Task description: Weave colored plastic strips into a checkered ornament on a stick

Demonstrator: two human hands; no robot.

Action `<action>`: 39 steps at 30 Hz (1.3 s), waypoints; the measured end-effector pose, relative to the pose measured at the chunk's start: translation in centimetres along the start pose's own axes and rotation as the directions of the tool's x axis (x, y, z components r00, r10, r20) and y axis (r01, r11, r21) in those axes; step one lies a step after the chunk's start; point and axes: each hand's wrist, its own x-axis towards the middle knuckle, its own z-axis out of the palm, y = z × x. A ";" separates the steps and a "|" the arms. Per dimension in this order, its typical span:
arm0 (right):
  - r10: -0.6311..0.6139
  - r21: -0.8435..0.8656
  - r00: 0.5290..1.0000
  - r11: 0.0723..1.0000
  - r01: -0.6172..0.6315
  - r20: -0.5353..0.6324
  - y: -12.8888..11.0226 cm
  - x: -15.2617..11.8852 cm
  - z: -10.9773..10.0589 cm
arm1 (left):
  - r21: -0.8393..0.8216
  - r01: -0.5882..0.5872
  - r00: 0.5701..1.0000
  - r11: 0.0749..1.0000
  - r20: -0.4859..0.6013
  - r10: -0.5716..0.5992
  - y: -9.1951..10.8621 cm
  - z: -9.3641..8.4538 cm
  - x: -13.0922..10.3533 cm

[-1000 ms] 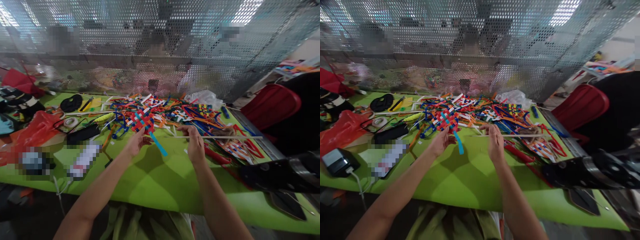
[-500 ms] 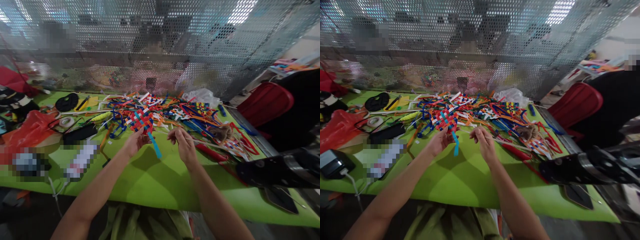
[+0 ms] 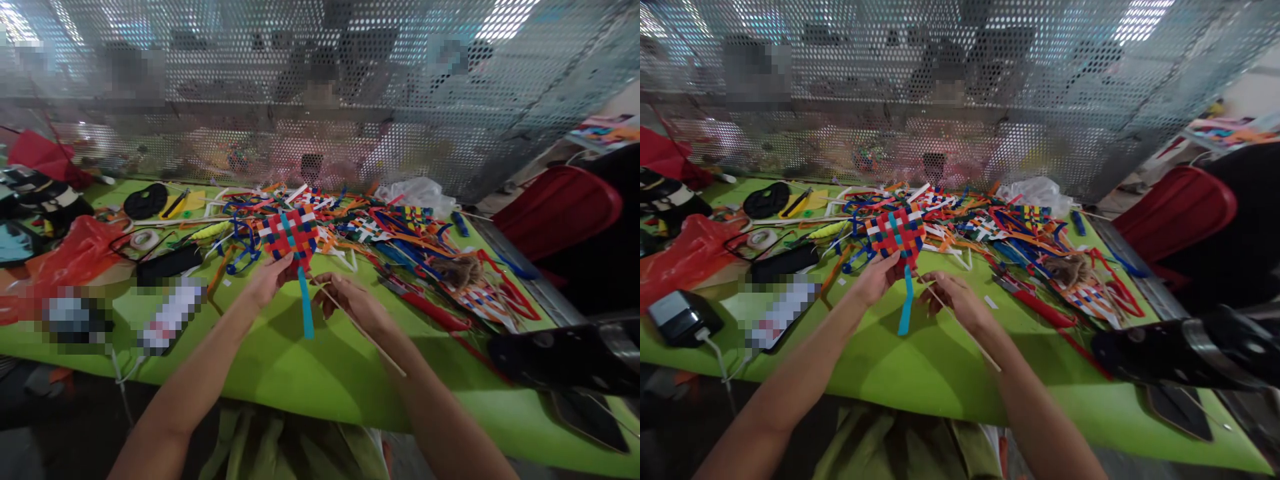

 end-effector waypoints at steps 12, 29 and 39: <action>-0.108 -0.151 0.976 0.985 0.081 -0.186 -0.5 -0.4 0.7 | 0.004 -0.152 0.979 0.988 -0.135 0.151 0.4 -0.9 0.8; -0.308 -0.544 0.924 0.827 0.143 -0.225 0.0 -0.5 1.0 | 0.393 -0.247 0.936 0.886 -0.139 0.323 0.4 -0.6 0.4; -0.286 -0.422 0.928 0.891 0.165 -0.241 0.4 -0.3 1.0 | 0.645 -0.038 0.982 0.763 -0.118 0.149 -0.1 -1.2 0.3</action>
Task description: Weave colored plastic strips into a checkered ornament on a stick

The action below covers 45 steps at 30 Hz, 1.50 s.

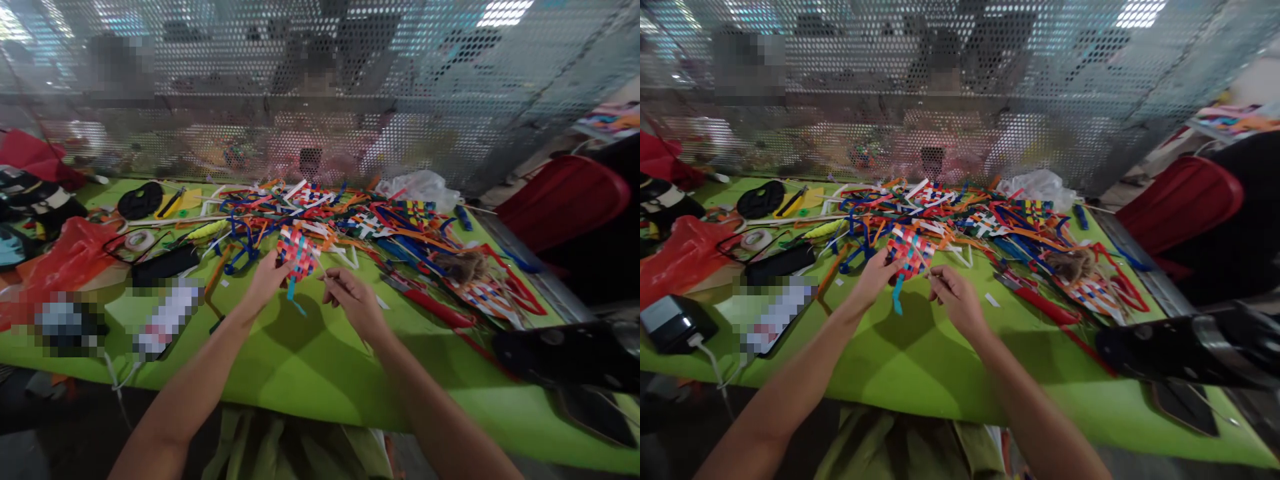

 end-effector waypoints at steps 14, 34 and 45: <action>0.025 -0.048 0.986 0.999 -0.018 0.162 1.4 -0.1 2.0 | -0.235 -0.066 0.980 0.970 0.168 0.108 0.8 1.6 -2.0; -0.106 -0.963 0.972 0.195 -0.186 -0.209 6.3 -5.7 -15.2 | -0.514 0.010 0.970 0.857 0.213 0.117 1.8 0.8 -1.4; -0.173 -0.656 0.981 0.751 0.074 -0.086 -0.9 -1.0 -8.5 | -0.516 0.053 0.954 0.855 0.279 0.109 1.7 1.1 -1.6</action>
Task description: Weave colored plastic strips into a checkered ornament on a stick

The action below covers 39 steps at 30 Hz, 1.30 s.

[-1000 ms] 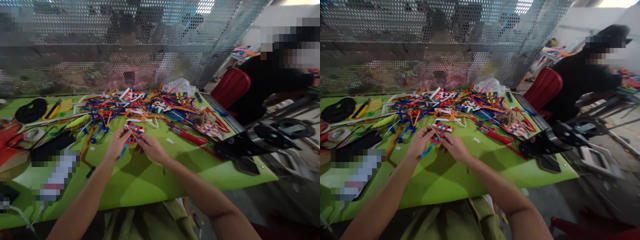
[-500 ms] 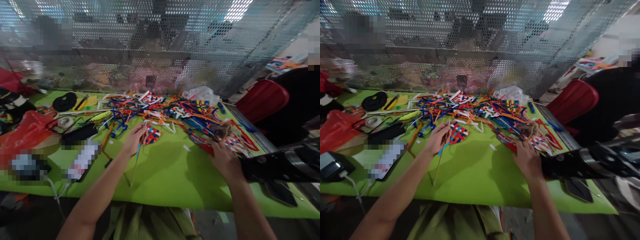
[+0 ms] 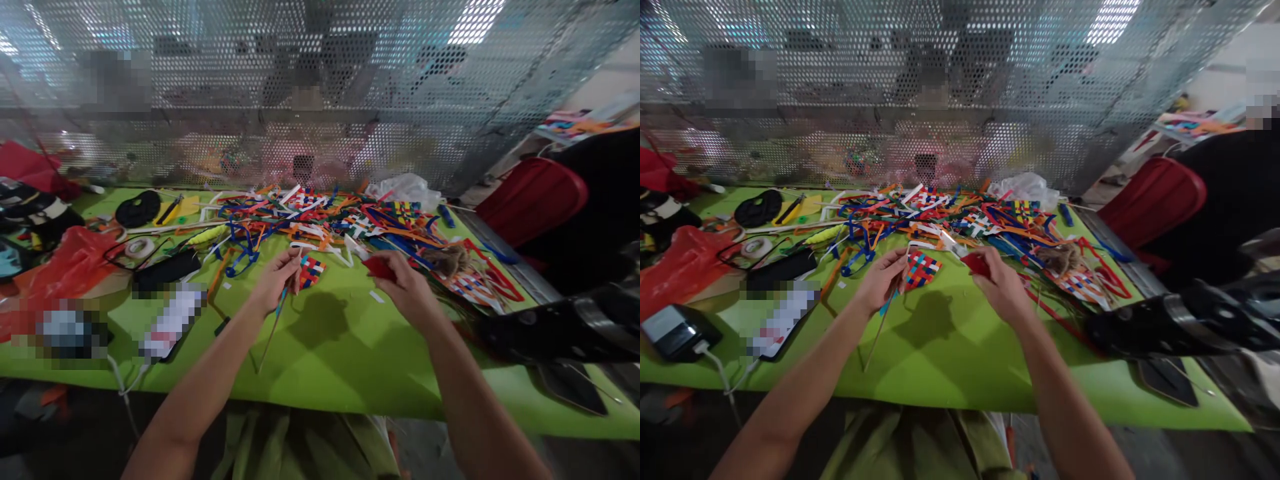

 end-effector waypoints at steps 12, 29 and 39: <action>-0.134 0.060 0.989 0.990 0.130 0.067 -3.4 -0.3 5.0 | 0.294 0.089 0.996 0.952 -0.035 -0.082 0.3 1.3 -0.9; -0.169 0.061 0.980 0.985 0.164 0.106 -2.8 -0.9 5.1 | 0.159 0.178 0.972 0.971 0.123 -0.199 -0.5 0.9 -1.1; -0.210 -0.127 0.974 0.967 0.219 0.086 -2.0 -0.6 5.6 | 0.130 0.236 0.960 0.963 0.123 -0.252 -0.3 1.1 -1.0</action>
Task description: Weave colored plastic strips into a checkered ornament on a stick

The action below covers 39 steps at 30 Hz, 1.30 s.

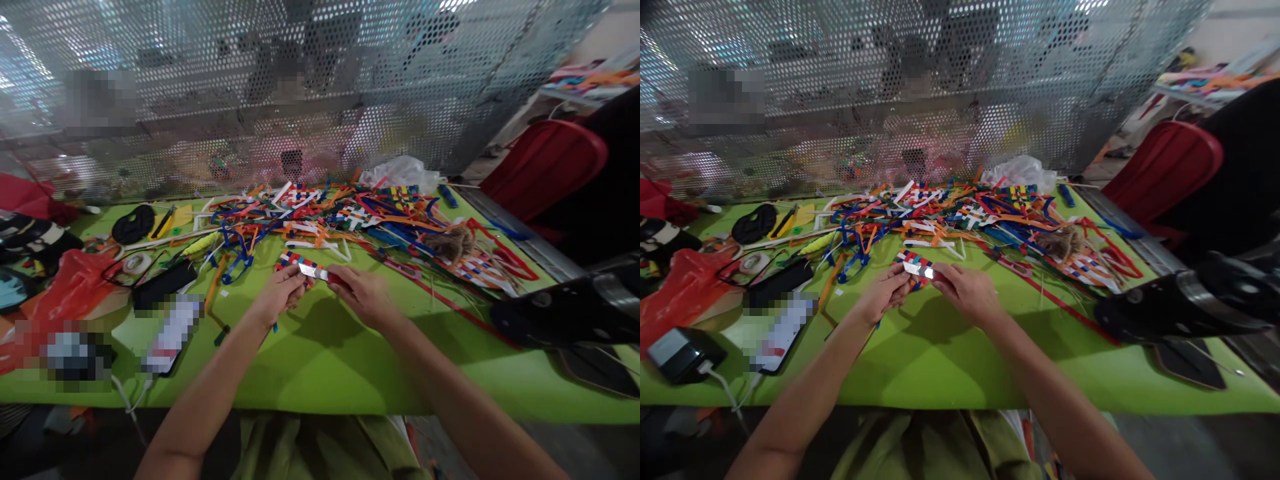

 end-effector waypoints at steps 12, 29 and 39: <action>0.155 0.285 0.987 0.948 -0.139 -0.031 2.2 0.1 -1.7 | 0.227 -0.058 0.997 0.972 -0.032 0.067 0.6 0.5 -1.1; 0.071 0.240 0.996 0.967 -0.082 0.057 -0.6 -0.5 -0.4 | 0.777 -0.232 0.886 0.585 -0.079 0.456 -0.7 0.2 -0.9; 0.081 0.019 0.997 0.996 -0.081 0.002 -0.3 -0.5 0.3 | 0.721 -0.231 0.911 0.653 -0.075 0.405 -1.1 0.3 -0.4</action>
